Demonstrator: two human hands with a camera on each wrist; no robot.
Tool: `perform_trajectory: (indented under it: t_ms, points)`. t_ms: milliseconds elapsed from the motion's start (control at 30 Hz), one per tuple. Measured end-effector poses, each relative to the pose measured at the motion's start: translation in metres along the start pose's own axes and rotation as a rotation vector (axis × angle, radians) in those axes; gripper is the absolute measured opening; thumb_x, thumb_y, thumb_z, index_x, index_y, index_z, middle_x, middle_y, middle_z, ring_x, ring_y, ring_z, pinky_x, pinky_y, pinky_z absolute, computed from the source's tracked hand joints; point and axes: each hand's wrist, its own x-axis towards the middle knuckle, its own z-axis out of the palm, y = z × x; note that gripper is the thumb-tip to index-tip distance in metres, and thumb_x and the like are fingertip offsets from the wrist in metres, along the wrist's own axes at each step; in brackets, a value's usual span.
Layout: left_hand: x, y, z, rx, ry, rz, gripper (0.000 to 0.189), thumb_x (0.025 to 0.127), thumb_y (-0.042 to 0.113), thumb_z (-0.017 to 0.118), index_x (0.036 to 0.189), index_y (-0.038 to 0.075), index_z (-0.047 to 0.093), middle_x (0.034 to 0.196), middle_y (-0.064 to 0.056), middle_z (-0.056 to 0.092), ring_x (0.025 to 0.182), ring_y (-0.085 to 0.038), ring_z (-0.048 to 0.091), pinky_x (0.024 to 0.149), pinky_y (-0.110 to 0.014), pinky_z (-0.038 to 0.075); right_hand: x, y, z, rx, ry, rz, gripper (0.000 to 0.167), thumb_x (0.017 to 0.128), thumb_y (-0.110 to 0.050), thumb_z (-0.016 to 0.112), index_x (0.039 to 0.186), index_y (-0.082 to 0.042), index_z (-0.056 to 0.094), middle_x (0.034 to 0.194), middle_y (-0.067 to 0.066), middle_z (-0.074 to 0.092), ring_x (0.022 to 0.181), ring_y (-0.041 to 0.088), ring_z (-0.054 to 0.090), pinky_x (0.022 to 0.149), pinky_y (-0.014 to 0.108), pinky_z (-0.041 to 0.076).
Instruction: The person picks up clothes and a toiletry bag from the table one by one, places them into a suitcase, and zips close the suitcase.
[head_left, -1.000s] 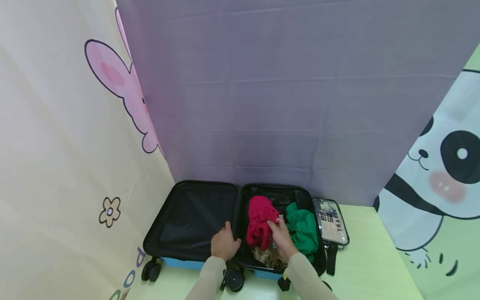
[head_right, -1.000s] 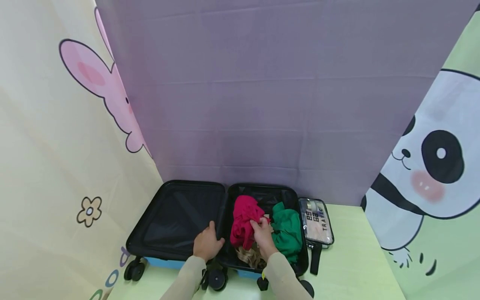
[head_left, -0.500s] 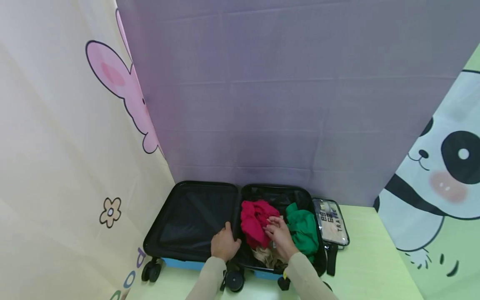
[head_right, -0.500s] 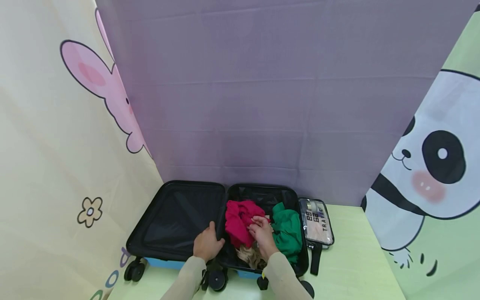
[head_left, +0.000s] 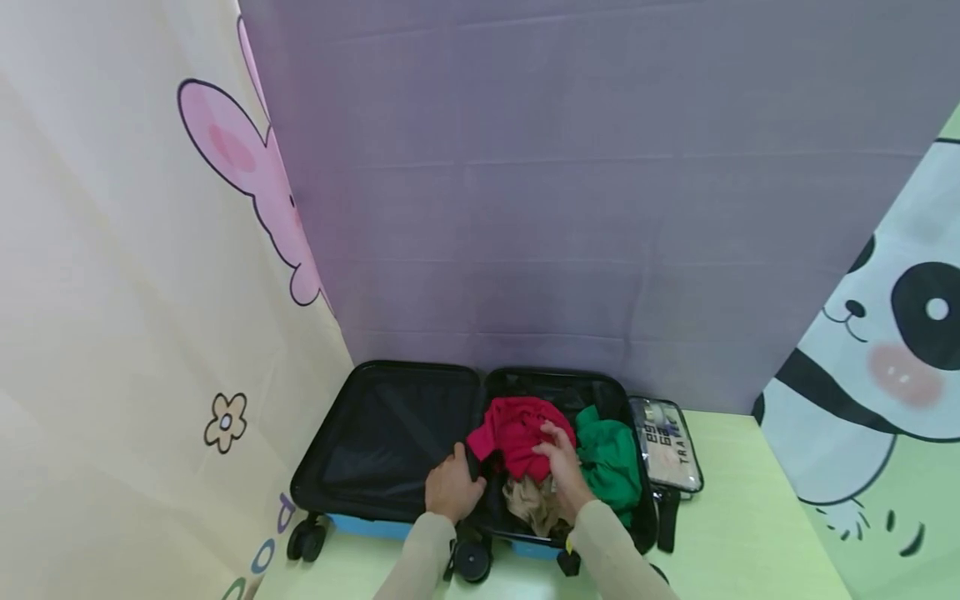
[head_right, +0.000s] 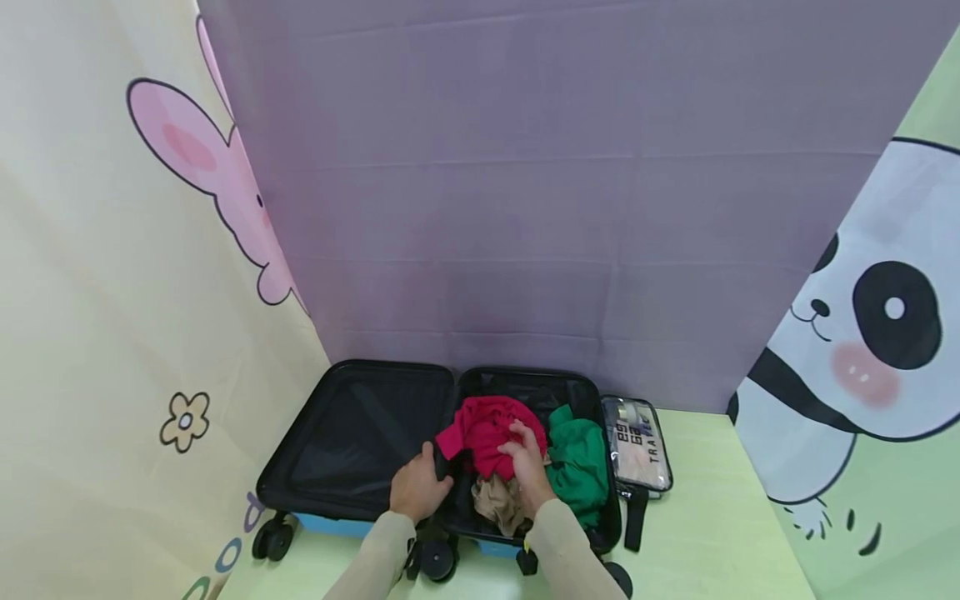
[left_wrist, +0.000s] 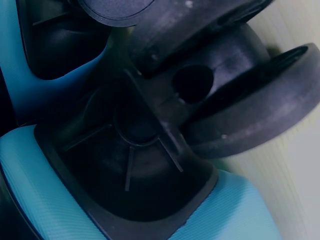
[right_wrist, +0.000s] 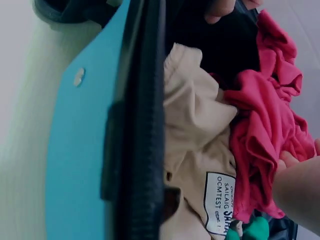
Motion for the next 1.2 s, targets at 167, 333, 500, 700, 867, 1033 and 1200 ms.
perform_trajectory:
  t_ms: [167,333,500,700,867,1033,1200]
  points:
    - [0.0,0.0,0.0,0.001,0.005,0.01,0.059,0.085,0.035,0.078,0.127,0.003,0.051,0.086,-0.01,0.068,0.069,-0.028,0.065,0.068,-0.046,0.053,0.006,-0.002,-0.012,-0.034,-0.007,0.01,0.051,0.096,-0.002,0.049,0.144,0.011,0.036,0.17,0.022,0.011,0.158,0.044,0.004,0.124,0.06,0.014]
    - [0.0,0.0,0.0,0.002,0.008,0.01,0.056,0.084,0.034,0.078,0.124,0.004,0.052,0.084,-0.009,0.067,0.068,-0.027,0.064,0.067,-0.045,0.053,0.014,-0.001,-0.027,-0.034,0.021,0.038,0.054,0.097,-0.004,0.048,0.147,0.009,0.034,0.173,0.016,0.003,0.159,0.041,-0.003,0.125,0.058,0.01]
    - [0.0,0.001,-0.001,0.011,0.016,0.002,0.056,0.084,0.034,0.078,0.123,0.004,0.052,0.085,-0.01,0.067,0.07,-0.028,0.065,0.069,-0.046,0.054,0.018,-0.003,-0.036,0.005,0.057,0.015,0.052,0.095,-0.001,0.047,0.144,0.01,0.035,0.173,0.014,0.001,0.159,0.039,-0.004,0.126,0.06,0.005]
    - [0.0,0.0,0.001,0.025,0.01,0.0,0.057,0.084,0.035,0.078,0.124,0.004,0.052,0.087,-0.01,0.067,0.072,-0.029,0.066,0.071,-0.047,0.054,0.018,0.002,-0.037,-0.023,0.072,-0.046,0.047,0.095,0.003,0.049,0.14,0.011,0.037,0.173,0.016,0.004,0.158,0.043,0.008,0.125,0.059,0.011]
    - [-0.001,0.002,0.001,0.027,0.003,-0.006,0.058,0.085,0.036,0.077,0.126,0.004,0.051,0.089,-0.011,0.068,0.073,-0.029,0.067,0.073,-0.047,0.055,0.015,0.007,-0.038,-0.243,0.17,-0.191,0.033,0.092,0.006,0.055,0.124,0.009,0.049,0.155,0.021,0.032,0.142,0.042,0.034,0.114,0.053,0.033]
    - [-0.001,0.003,-0.001,0.021,0.004,-0.007,0.06,0.085,0.035,0.077,0.128,0.003,0.051,0.089,-0.012,0.069,0.073,-0.03,0.067,0.073,-0.047,0.055,0.01,0.005,-0.04,-0.516,0.286,-0.242,0.012,0.089,-0.002,0.061,0.101,-0.003,0.062,0.1,0.015,0.06,0.094,0.027,0.053,0.082,0.038,0.043]
    - [-0.001,0.004,-0.001,0.016,-0.002,-0.014,0.06,0.085,0.035,0.078,0.128,0.003,0.051,0.089,-0.012,0.069,0.073,-0.03,0.067,0.073,-0.048,0.055,0.006,0.007,-0.047,-0.647,0.133,-0.108,0.013,0.098,-0.014,0.059,0.108,-0.008,0.064,0.101,0.01,0.068,0.091,0.023,0.062,0.079,0.037,0.049]
